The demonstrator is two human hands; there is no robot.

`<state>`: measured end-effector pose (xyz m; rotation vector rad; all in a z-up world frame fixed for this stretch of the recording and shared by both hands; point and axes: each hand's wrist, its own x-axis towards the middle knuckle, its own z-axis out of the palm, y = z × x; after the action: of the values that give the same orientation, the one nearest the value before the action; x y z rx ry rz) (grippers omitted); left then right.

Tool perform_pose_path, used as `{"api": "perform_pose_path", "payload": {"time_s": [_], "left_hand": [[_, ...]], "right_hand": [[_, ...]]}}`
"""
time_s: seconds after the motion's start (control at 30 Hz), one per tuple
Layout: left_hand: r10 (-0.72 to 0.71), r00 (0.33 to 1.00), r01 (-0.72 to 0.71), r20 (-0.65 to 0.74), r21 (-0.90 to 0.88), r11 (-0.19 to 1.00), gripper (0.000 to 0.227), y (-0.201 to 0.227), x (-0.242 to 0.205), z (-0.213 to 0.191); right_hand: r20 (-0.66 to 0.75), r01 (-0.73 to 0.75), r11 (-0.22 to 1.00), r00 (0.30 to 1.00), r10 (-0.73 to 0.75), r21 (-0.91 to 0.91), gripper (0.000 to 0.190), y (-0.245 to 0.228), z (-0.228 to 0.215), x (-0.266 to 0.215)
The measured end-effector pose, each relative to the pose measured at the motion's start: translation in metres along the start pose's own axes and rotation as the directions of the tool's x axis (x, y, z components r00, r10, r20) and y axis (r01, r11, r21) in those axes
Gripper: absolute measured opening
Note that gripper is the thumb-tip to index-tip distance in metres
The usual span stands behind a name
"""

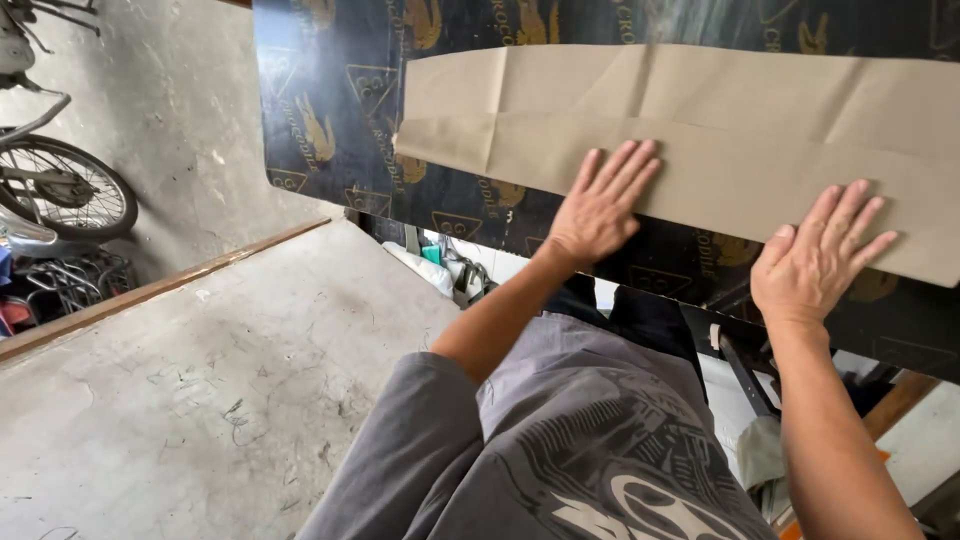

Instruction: The person cuts a piece of green fabric with scissors, then folds and measures a beige fabric piece using a tape measure and pencil. They mark lines on the beige fabric with a ruler and cut it into strips and smaller pieces with scissors.

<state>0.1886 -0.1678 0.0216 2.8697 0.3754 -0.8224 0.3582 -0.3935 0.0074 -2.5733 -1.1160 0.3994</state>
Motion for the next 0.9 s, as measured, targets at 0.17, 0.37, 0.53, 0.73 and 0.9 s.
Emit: {"api": "perform_pose_path", "payload": {"time_s": [0.17, 0.37, 0.53, 0.73, 0.9], "left_hand": [[-0.111, 0.993, 0.11, -0.028, -0.041, 0.993, 0.081, -0.079, -0.035, 0.04], [-0.232, 0.963, 0.214, -0.134, -0.136, 0.967, 0.084, -0.156, -0.072, 0.082], [-0.406, 0.879, 0.354, -0.252, -0.225, 0.908, 0.084, -0.215, -0.098, 0.124], [-0.49, 0.794, 0.394, -0.361, -0.308, 0.866, 0.087, -0.228, -0.121, 0.1], [-0.37, 0.689, 0.077, -0.623, -0.444, 0.893, 0.073, -0.129, -0.075, 0.088]], "right_hand": [[0.011, -0.01, 1.0, 1.0, 0.01, -0.02, 0.066, -0.012, 0.001, 0.003], [-0.003, 0.008, 0.999, 1.0, -0.008, -0.049, 0.065, -0.016, 0.007, 0.004], [0.017, -0.02, 0.998, 1.0, 0.021, -0.053, 0.064, -0.02, 0.009, 0.004], [-0.198, 0.111, 0.993, 0.973, -0.119, -0.05, 0.06, -0.045, 0.003, -0.005], [-0.182, 0.26, 0.96, 0.944, -0.275, -0.103, 0.059, -0.154, 0.071, 0.006]]}}
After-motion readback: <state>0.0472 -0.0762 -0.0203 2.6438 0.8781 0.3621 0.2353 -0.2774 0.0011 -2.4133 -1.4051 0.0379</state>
